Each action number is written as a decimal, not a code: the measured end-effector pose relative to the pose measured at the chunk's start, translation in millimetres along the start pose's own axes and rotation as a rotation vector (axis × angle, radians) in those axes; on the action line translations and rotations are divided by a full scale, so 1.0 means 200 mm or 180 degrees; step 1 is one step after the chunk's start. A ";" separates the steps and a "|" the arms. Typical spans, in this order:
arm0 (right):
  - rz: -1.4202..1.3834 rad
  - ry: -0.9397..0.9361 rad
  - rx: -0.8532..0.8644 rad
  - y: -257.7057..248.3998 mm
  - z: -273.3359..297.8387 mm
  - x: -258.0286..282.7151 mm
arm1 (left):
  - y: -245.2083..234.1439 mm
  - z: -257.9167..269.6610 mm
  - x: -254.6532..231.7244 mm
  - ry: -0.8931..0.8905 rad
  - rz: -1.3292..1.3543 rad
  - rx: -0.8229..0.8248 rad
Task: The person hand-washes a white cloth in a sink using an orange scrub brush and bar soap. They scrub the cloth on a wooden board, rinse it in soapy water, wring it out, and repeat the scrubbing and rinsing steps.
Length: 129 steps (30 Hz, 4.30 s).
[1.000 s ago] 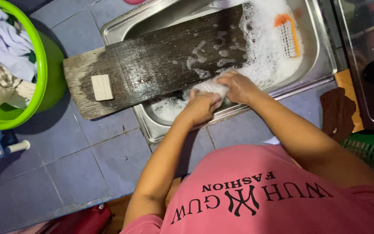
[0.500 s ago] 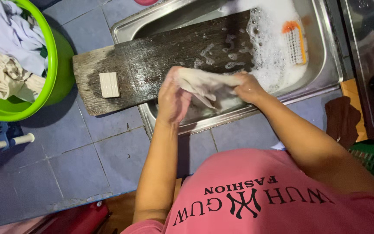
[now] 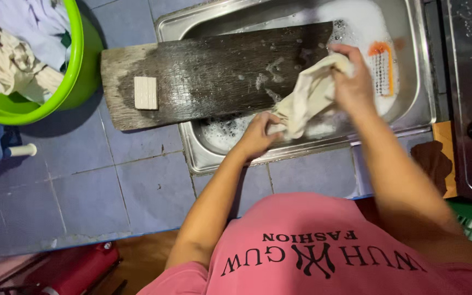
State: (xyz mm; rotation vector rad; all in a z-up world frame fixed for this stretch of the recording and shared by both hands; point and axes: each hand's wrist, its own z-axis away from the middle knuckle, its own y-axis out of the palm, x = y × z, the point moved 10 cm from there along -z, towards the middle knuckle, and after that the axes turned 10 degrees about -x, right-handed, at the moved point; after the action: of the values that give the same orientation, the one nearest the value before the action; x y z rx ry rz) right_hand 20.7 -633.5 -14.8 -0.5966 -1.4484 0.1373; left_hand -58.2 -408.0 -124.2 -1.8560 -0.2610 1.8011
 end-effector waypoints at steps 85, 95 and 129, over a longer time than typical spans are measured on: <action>0.1127 0.0754 0.1471 0.28 0.20 -0.18 | -0.13 -0.32 -0.53 0.0379 0.0453 0.0221; -0.1456 0.1380 0.1734 0.26 0.20 0.20 | -0.27 -0.21 -0.44 -0.0512 0.1647 -0.0326; 0.1011 0.0180 0.1945 0.33 -0.04 -0.29 | -0.73 -0.12 -0.24 -0.1358 0.2279 -0.0687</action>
State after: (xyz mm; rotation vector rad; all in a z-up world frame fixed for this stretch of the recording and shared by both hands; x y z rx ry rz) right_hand 38.0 -606.2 -96.8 -0.3147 -1.1642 0.7766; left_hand -6.4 -315.6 -11.4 -1.8179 0.0848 2.7556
